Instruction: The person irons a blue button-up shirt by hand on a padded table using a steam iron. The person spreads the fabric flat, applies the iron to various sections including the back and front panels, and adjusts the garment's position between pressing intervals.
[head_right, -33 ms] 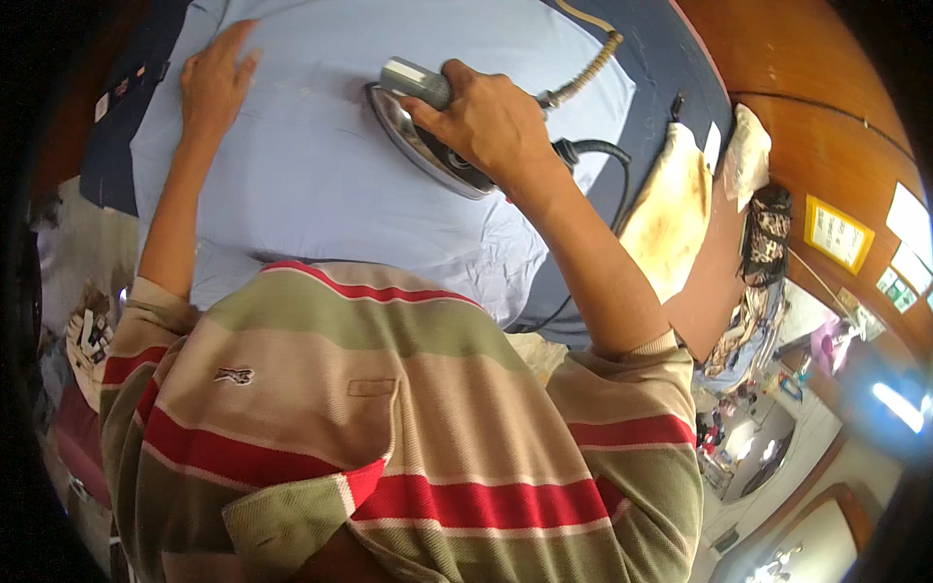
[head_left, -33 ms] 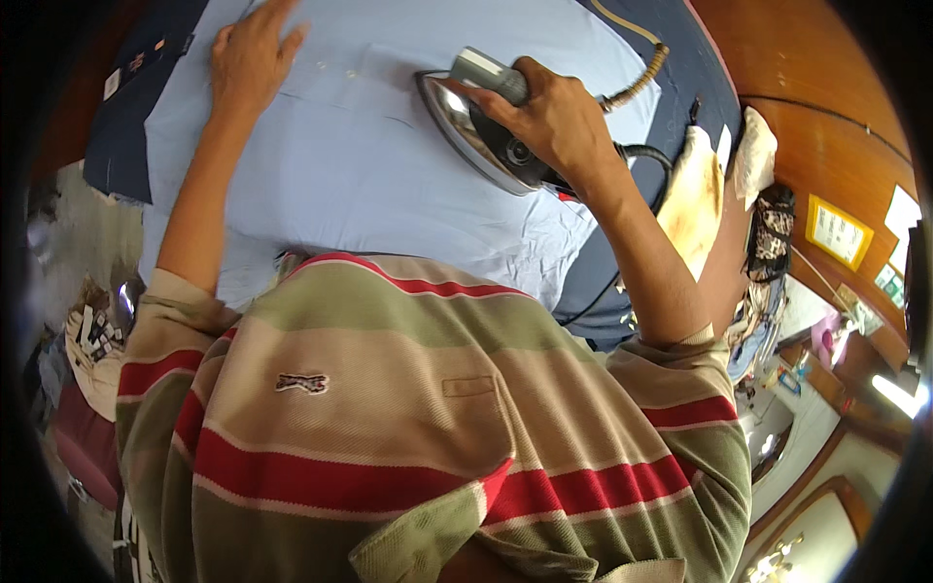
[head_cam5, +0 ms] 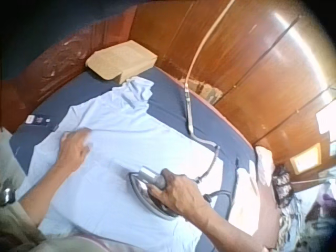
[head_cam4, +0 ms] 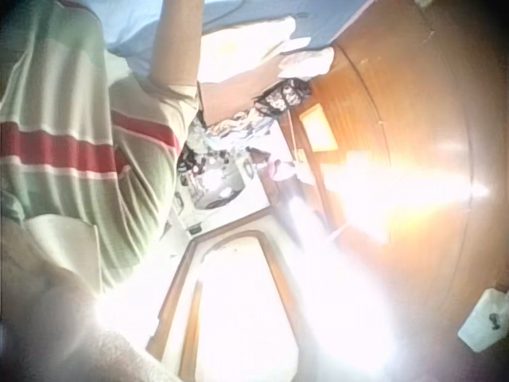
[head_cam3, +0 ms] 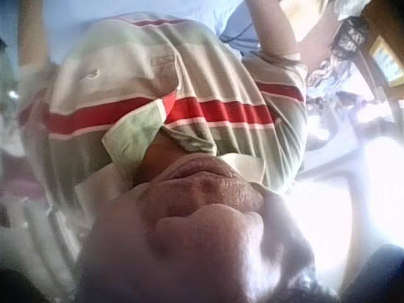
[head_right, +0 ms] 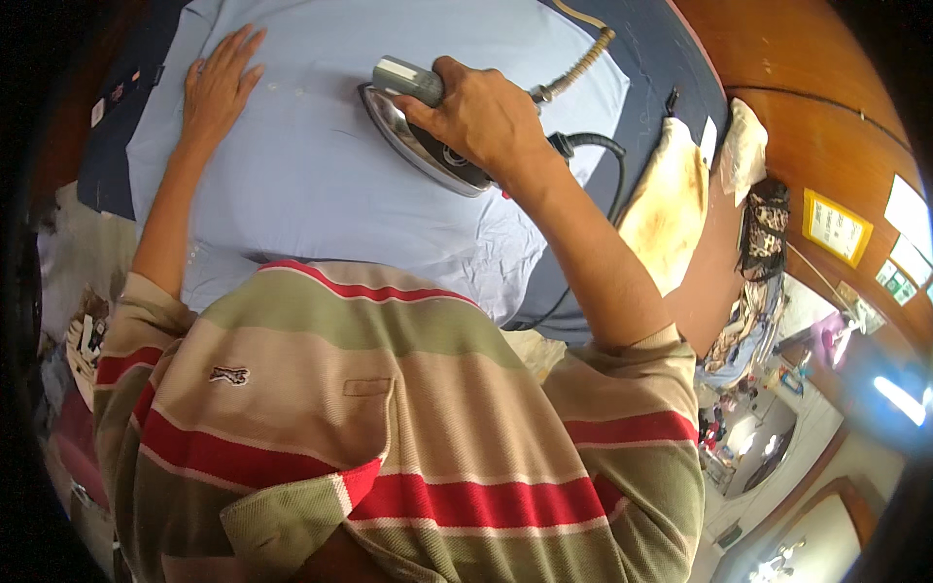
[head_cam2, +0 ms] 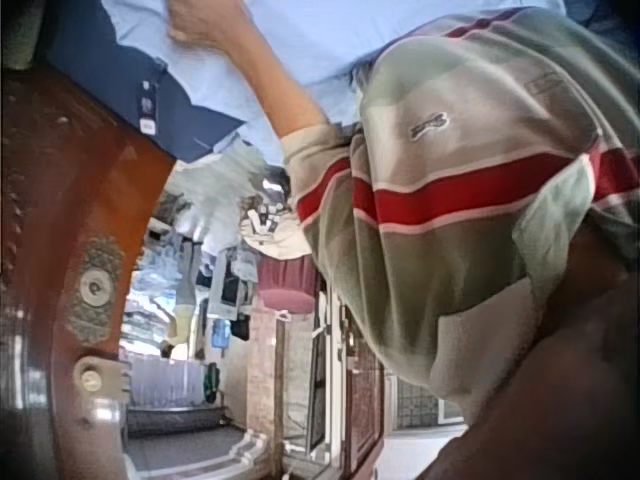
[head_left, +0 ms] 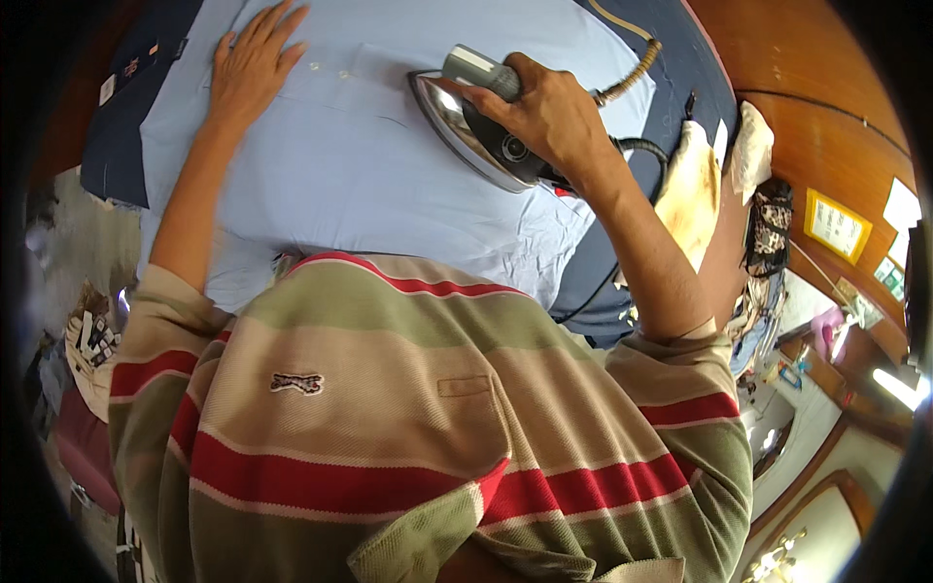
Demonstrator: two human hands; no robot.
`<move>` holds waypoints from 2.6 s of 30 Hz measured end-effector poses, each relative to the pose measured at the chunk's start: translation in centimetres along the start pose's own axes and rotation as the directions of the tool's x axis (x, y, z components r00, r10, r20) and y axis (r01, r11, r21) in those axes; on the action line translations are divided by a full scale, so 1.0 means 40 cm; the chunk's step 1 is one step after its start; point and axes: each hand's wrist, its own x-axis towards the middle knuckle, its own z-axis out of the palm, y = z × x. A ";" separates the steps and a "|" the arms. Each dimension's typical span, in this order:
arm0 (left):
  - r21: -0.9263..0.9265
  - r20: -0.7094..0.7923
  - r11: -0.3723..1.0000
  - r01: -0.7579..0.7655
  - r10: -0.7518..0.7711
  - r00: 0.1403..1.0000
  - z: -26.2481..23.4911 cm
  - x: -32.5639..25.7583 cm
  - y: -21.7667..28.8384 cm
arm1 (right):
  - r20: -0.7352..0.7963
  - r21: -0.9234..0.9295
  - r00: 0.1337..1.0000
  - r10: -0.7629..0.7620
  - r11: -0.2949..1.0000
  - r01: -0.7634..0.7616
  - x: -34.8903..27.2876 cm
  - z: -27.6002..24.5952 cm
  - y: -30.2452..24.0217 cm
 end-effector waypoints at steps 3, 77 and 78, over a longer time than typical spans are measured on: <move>-0.019 0.112 0.991 -0.132 0.133 0.985 0.036 -0.012 -0.037 | 0.073 0.058 0.997 -0.031 0.998 0.026 -0.007 -0.025 0.041; -0.076 0.215 0.983 -0.169 0.182 0.960 0.006 0.020 -0.053 | -0.178 0.289 0.696 0.695 0.713 -0.638 -0.406 0.033 0.369; -0.067 0.227 0.983 -0.170 0.180 0.957 0.005 0.014 -0.054 | -0.068 0.319 0.671 0.738 0.653 -0.687 -0.365 -0.006 0.360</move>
